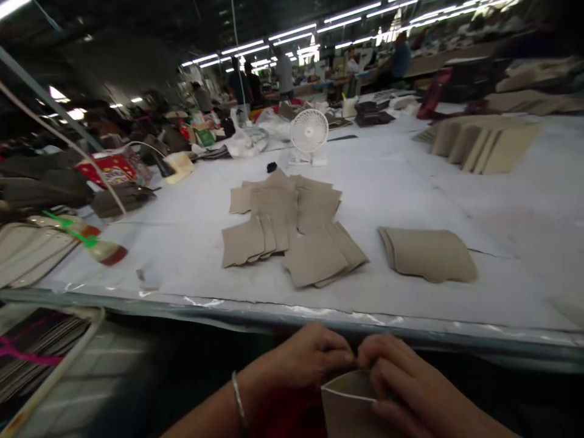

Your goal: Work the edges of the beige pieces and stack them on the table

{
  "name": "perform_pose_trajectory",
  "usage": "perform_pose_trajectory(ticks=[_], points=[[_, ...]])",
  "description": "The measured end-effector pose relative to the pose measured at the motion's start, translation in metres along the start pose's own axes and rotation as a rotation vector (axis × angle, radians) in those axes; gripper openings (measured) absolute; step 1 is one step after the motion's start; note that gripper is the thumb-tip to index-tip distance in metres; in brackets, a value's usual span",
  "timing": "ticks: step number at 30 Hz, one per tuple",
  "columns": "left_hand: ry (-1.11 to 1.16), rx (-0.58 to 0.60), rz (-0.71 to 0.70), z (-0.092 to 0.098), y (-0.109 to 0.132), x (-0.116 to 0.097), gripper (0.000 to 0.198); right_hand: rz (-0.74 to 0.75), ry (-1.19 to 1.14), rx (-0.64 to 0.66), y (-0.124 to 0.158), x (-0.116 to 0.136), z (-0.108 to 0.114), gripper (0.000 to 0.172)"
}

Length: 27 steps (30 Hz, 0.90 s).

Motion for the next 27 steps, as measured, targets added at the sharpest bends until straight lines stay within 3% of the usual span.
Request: perform_pose_trajectory(ticks=[3, 8, 15, 21, 27], points=[[-0.034, 0.026, -0.01, 0.001, 0.017, -0.011, 0.04, -0.047, -0.004, -0.029, 0.0, 0.0, -0.001, 0.012], [-0.31, -0.039, 0.062, -0.003, 0.038, -0.018, 0.019, -0.1, 0.024, -0.038, -0.004, -0.007, -0.004, 0.014], [-0.389, -0.139, 0.008, -0.013, 0.034, -0.01, 0.016, -0.191, 0.049, 0.056, -0.009, -0.005, -0.004, 0.019], [-0.531, -0.124, -0.032, -0.015, 0.033, -0.008, 0.016, -0.166, 0.036, 0.042, -0.008, -0.006, -0.007, 0.03], [-0.507, -0.139, -0.025, -0.02, 0.03, -0.008, 0.016, -0.115, 0.092, 0.01, -0.008, -0.004, -0.009, 0.041]])
Point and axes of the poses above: each hand's wrist, its own y-axis away from the middle knuckle, its own z-axis out of the back of the hand, x = y × z, the point moved 3 cm from there along -y, towards the middle knuckle, and after that the axes turned 7 degrees about x, right-handed, at the moved point
